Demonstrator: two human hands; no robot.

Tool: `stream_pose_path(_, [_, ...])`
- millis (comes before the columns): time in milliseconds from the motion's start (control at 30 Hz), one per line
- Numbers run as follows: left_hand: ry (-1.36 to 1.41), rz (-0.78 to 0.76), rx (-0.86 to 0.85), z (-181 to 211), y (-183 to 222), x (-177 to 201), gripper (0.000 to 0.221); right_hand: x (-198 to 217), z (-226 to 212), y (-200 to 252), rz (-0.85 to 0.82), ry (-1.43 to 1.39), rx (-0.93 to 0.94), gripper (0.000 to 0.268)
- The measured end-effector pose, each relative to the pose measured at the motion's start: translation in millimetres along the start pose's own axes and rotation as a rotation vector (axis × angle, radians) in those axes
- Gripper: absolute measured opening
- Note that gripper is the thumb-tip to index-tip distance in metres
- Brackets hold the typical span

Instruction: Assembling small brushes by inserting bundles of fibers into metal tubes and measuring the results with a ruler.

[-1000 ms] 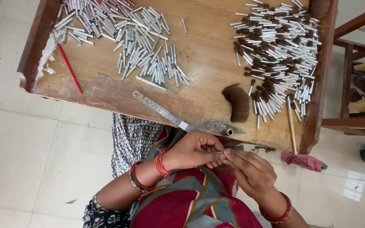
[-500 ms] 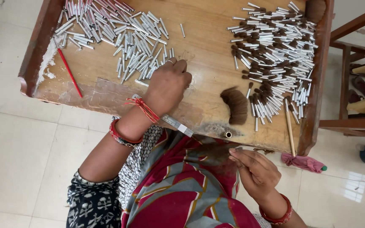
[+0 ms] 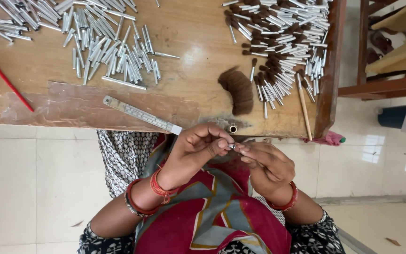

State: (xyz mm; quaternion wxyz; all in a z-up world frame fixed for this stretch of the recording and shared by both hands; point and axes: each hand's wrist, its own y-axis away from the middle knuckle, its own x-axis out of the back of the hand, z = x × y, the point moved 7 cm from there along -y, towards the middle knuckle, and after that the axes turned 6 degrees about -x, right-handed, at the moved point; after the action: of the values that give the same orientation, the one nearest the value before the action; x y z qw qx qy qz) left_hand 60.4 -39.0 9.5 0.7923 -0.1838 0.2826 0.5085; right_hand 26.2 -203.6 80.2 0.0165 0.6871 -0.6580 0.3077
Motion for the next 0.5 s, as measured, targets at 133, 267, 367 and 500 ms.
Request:
stream_pose_path(133, [0.204, 0.090, 0.101, -19, 6, 2, 0.011, -2, 3, 8, 0.021, -0.014, 0.039, 0.017])
stream_pose_path(267, [0.290, 0.062, 0.108, -21, 8, 0, 0.012, -4, 5, 10, 0.020, -0.038, 0.042, 0.017])
stream_pose_path(367, [0.279, 0.066, 0.152, -26, 9, 2, 0.013, -4, 4, 12, 0.006, -0.045, 0.060, 0.018])
stream_pose_path(500, [0.289, 0.050, 0.173, -28, 10, 0, 0.014, -4, 4, 14, -0.007, -0.068, 0.067, 0.019])
